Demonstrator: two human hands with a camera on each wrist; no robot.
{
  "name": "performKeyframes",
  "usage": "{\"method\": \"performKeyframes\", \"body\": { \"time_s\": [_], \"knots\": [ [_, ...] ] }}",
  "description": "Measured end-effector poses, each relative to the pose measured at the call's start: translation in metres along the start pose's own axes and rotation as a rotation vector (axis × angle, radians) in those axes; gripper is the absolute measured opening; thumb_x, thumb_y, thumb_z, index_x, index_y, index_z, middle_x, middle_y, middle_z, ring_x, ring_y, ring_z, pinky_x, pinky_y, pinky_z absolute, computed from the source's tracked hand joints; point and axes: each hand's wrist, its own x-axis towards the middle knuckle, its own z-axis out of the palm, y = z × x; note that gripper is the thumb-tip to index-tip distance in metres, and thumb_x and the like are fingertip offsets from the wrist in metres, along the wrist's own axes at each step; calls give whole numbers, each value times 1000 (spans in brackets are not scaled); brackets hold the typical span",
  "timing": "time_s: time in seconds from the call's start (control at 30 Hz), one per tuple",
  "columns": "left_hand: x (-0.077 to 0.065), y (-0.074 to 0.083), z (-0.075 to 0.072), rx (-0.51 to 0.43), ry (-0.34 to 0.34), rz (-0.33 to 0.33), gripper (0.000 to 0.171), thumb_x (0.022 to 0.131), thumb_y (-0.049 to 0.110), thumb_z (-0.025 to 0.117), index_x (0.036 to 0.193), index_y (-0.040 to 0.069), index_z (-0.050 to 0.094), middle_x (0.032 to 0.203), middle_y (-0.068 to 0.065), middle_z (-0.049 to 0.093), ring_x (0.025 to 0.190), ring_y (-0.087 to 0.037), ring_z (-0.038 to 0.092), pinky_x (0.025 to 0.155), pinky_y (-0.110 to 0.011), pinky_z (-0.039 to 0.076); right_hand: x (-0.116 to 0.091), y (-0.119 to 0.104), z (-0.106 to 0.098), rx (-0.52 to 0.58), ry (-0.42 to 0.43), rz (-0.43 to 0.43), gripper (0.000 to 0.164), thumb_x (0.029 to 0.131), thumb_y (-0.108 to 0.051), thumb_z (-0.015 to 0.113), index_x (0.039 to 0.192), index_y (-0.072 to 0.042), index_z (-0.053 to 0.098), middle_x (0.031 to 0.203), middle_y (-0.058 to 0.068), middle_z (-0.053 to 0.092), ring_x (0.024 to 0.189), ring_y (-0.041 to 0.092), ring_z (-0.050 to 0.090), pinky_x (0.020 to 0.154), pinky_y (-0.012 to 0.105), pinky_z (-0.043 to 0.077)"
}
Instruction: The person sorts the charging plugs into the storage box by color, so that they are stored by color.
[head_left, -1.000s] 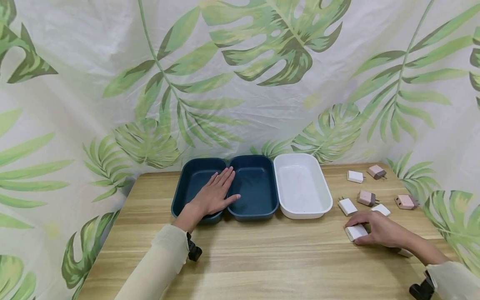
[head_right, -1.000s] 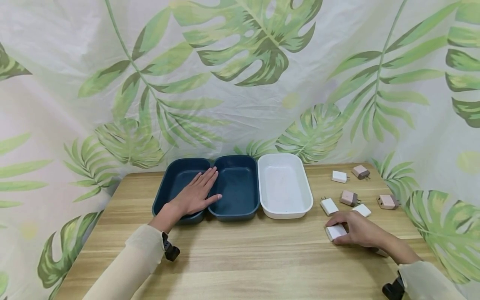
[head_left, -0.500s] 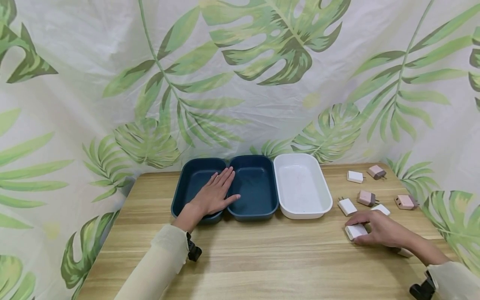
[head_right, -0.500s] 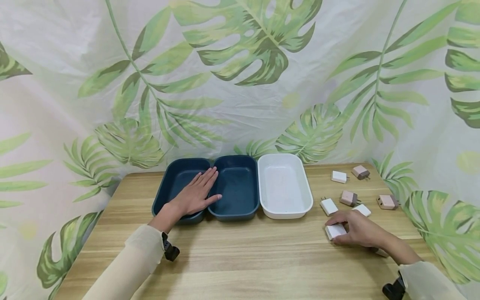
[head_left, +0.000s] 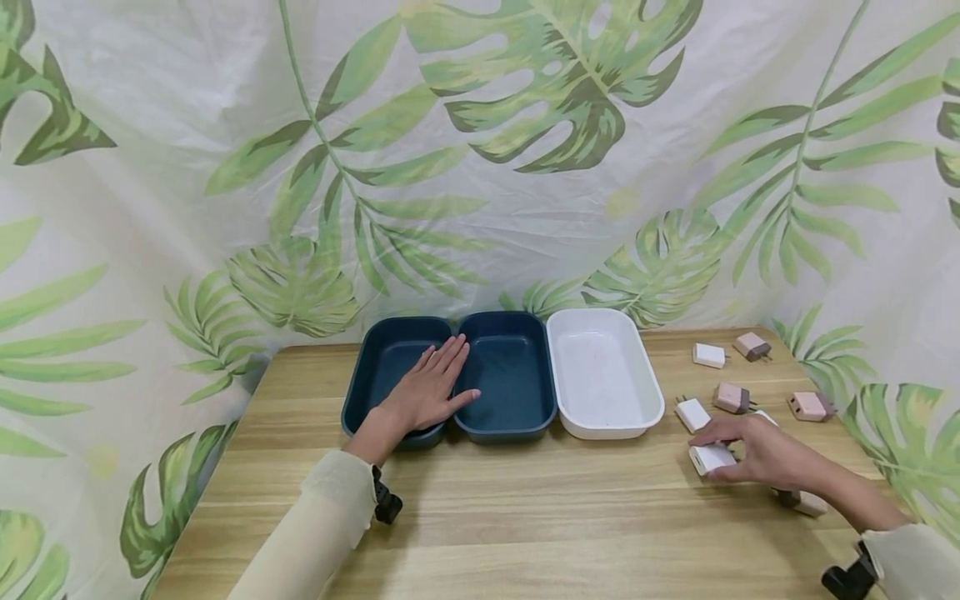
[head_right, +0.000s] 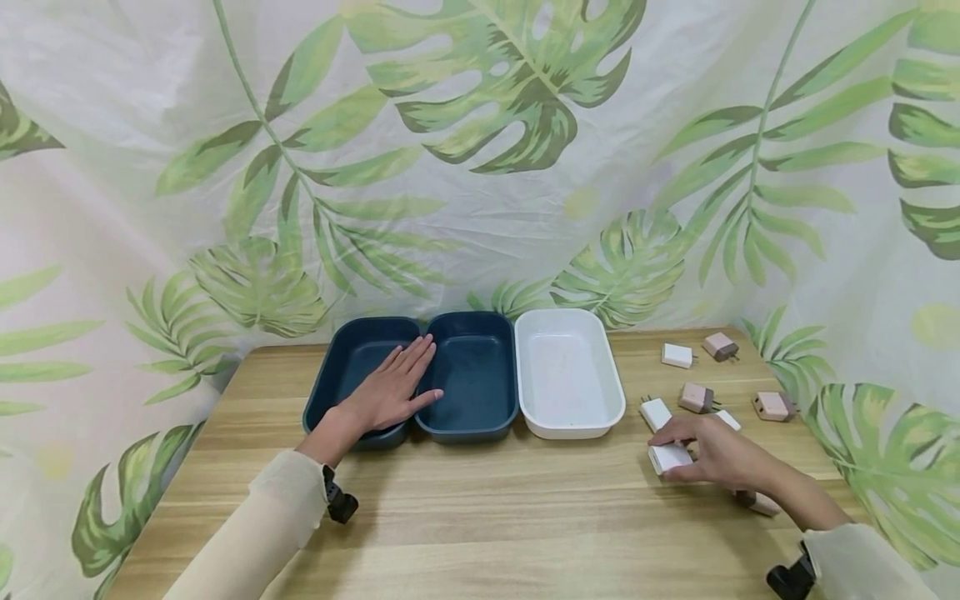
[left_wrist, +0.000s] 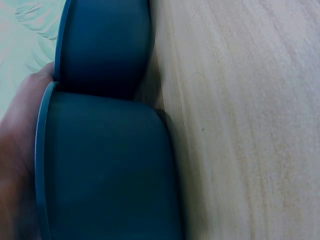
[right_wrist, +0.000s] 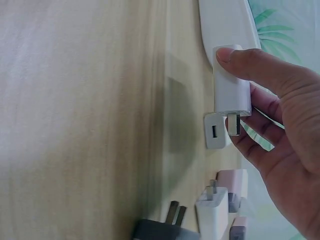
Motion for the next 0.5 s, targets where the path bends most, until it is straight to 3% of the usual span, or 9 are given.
{"method": "performKeyframes", "body": {
  "time_s": [0.23, 0.5],
  "knots": [
    [-1, 0, -1, 5, -14, -7, 93, 107, 70, 37, 171, 10, 6, 179, -3, -3, 165, -20, -5, 133, -47, 3, 7, -7, -10, -76, 45, -36, 45, 68, -14, 100, 110, -17, 83, 106, -3, 77, 101, 4, 67, 78, 18, 53],
    [-2, 0, -1, 5, 0, -1, 92, 107, 70, 35, 171, 8, 10, 179, -5, 0, 165, -23, -1, 133, -49, 5, 21, -17, -22, -93, 72, -72, 49, 66, -10, 100, 112, -17, 83, 106, -4, 76, 96, 2, 65, 73, 15, 50]
  ]
}}
